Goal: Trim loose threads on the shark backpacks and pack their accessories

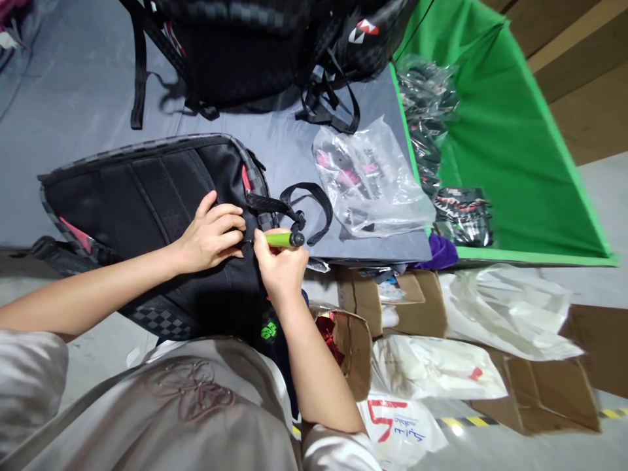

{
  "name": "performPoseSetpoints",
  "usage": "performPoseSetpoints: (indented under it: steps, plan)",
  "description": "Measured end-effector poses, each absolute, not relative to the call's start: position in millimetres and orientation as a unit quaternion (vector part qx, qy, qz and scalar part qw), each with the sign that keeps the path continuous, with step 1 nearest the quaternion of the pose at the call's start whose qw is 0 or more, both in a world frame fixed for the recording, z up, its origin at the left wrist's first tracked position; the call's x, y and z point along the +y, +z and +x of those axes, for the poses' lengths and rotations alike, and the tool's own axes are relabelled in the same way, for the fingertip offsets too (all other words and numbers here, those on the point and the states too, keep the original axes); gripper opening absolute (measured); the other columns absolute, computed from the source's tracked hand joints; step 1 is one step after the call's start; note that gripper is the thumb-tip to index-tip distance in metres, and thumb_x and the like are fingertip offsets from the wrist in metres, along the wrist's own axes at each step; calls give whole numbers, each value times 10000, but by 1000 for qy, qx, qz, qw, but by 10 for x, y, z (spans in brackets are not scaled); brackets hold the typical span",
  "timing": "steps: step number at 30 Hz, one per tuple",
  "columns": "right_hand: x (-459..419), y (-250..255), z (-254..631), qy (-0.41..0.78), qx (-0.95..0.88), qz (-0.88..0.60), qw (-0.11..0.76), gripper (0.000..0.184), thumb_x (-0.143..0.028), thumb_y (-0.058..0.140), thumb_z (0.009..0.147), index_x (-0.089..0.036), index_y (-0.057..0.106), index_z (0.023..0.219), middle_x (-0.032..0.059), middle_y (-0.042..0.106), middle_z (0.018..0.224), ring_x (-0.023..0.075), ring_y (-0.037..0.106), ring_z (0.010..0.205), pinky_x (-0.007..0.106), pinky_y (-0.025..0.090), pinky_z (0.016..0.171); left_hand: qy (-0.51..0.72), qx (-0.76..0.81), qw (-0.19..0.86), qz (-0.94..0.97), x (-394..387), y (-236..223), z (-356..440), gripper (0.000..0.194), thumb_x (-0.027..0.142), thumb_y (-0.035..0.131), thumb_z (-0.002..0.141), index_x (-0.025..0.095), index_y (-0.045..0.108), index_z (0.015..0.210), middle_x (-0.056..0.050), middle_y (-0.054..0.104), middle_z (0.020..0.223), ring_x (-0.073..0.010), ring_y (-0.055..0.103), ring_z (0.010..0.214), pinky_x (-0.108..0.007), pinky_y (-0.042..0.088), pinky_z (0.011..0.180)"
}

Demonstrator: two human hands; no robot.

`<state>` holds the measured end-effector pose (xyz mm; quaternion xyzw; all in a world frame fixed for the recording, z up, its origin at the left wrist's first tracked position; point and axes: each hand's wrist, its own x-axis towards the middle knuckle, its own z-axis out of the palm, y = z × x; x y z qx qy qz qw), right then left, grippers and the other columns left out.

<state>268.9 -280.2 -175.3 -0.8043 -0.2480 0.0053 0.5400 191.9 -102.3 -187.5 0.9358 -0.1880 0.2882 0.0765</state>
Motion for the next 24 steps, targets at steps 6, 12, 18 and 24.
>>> performPoseSetpoints:
  steps: [6,12,18,24]
  plan:
    - [-2784,-1728,2696,-3,-255,-817,517,262,-417,632,880,-200,638,734,22,664,642,159,605,547,296,475,545,270,-181,81,942,-1023,-1874,1912,273,435,552,977,188,639,897,-68,690,1066,-256,543,1231,-606,213,1235]
    - [-2786,-1728,2706,-9,-260,-819,512,269,-413,631,883,-192,633,728,22,654,634,160,603,536,295,464,533,257,-176,97,945,-1014,-1889,1916,258,416,539,984,192,641,906,-65,685,1074,-256,536,1243,-618,215,1231]
    - [-2777,-1748,2719,-14,-256,-818,515,266,-416,629,889,-193,638,744,24,671,665,160,618,562,292,475,554,275,-181,92,940,-1013,-1889,1930,238,398,566,973,182,626,895,-61,682,1056,-242,550,1224,-580,181,1256]
    - [-2771,-1746,2725,8,-254,-815,521,270,-418,620,892,-188,632,749,10,647,631,150,599,536,284,463,541,262,-171,132,941,-1017,-1902,1926,226,392,578,966,189,649,898,-60,683,1055,-243,545,1231,-593,155,1261]
